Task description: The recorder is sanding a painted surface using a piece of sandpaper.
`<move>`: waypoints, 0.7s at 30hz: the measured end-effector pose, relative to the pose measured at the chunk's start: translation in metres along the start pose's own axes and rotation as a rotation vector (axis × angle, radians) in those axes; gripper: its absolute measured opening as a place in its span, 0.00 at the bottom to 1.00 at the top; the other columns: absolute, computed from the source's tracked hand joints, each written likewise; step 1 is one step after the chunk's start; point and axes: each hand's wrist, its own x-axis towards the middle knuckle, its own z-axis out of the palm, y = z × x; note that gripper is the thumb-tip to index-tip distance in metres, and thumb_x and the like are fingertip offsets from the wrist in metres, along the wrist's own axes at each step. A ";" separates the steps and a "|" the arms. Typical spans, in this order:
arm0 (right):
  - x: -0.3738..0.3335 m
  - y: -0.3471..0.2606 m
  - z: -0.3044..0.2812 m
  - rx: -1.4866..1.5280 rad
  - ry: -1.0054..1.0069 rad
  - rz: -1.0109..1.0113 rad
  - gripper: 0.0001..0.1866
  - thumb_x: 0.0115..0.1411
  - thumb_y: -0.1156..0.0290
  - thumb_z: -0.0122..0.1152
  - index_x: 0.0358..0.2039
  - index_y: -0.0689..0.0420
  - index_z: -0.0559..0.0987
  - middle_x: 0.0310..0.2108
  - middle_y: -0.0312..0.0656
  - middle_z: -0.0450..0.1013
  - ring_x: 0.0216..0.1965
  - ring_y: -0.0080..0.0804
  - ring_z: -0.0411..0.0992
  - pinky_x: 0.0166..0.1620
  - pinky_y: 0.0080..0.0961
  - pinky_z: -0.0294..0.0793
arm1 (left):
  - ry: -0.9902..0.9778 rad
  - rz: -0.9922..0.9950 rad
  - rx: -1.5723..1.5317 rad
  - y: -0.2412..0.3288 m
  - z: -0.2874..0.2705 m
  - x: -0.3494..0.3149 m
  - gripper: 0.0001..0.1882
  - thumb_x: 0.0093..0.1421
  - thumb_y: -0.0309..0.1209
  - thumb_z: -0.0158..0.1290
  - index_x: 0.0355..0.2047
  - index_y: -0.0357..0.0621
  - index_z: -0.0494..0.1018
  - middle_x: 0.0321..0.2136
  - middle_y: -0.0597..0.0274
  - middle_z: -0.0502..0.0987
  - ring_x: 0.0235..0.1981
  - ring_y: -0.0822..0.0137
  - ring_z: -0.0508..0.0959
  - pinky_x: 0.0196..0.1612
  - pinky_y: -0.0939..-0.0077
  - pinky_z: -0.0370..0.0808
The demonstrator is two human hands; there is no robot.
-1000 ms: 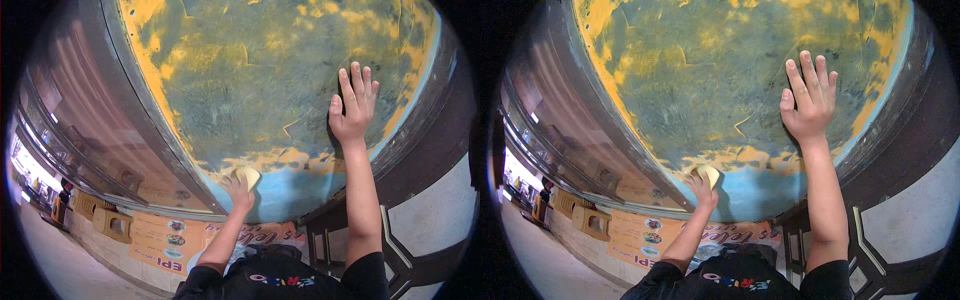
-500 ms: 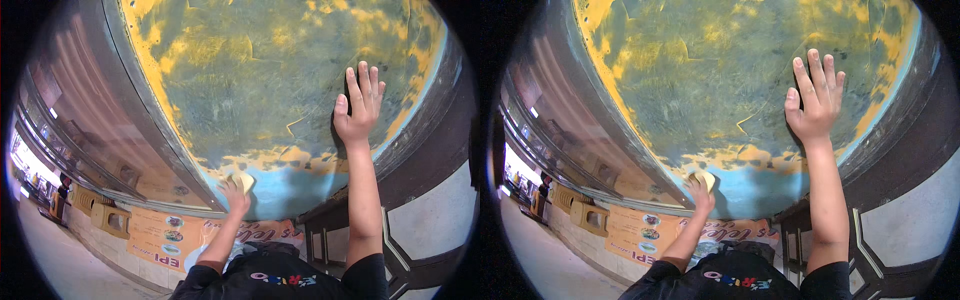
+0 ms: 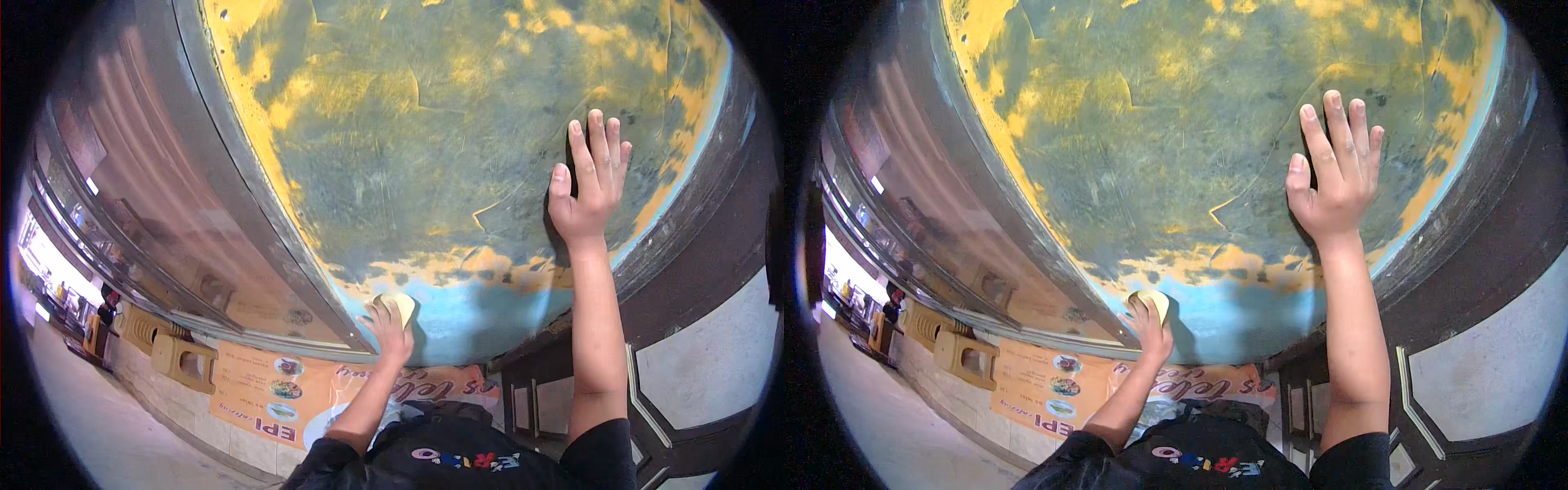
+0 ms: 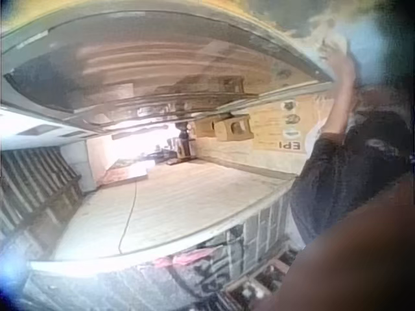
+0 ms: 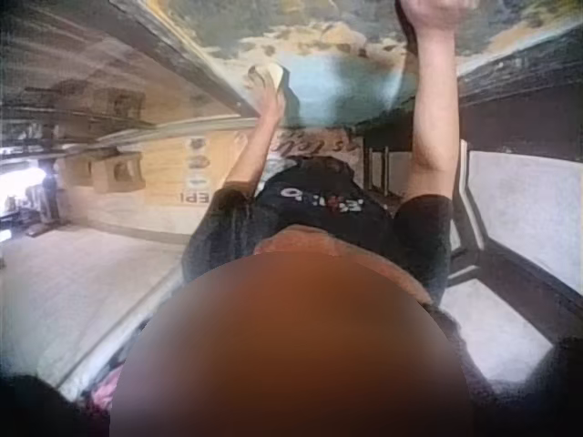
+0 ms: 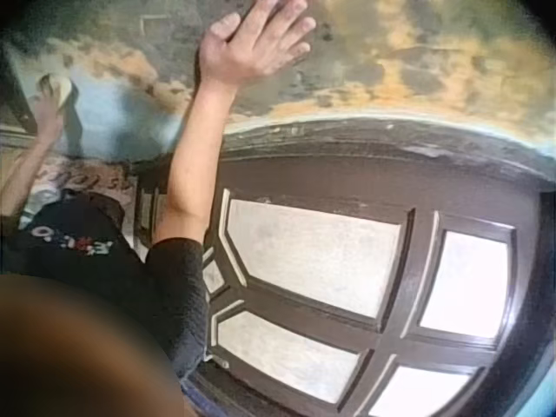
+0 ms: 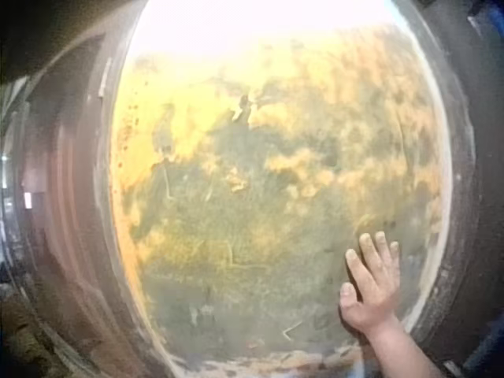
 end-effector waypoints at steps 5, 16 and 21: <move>-0.001 0.001 -0.002 0.013 -0.003 0.009 0.22 0.62 0.64 0.50 0.57 0.48 0.77 0.64 0.40 0.66 0.69 0.43 0.57 0.71 0.43 0.45 | 0.219 0.055 -0.036 0.010 -0.030 0.063 0.41 0.50 0.29 0.55 0.63 0.32 0.53 0.65 0.22 0.43 0.66 0.18 0.39 0.59 0.18 0.28; 0.001 0.002 -0.001 0.022 0.027 -0.009 0.23 0.62 0.65 0.50 0.57 0.48 0.77 0.64 0.40 0.66 0.68 0.43 0.58 0.70 0.44 0.47 | 0.050 0.011 -0.030 0.012 -0.013 0.017 0.43 0.49 0.30 0.56 0.66 0.37 0.52 0.66 0.23 0.43 0.66 0.19 0.39 0.59 0.18 0.27; -0.003 0.003 0.002 0.010 0.015 -0.006 0.23 0.62 0.63 0.50 0.57 0.49 0.77 0.64 0.40 0.66 0.69 0.42 0.57 0.70 0.43 0.46 | 0.239 0.063 -0.102 0.017 -0.029 0.060 0.43 0.50 0.29 0.55 0.67 0.37 0.51 0.65 0.20 0.43 0.66 0.18 0.38 0.59 0.18 0.26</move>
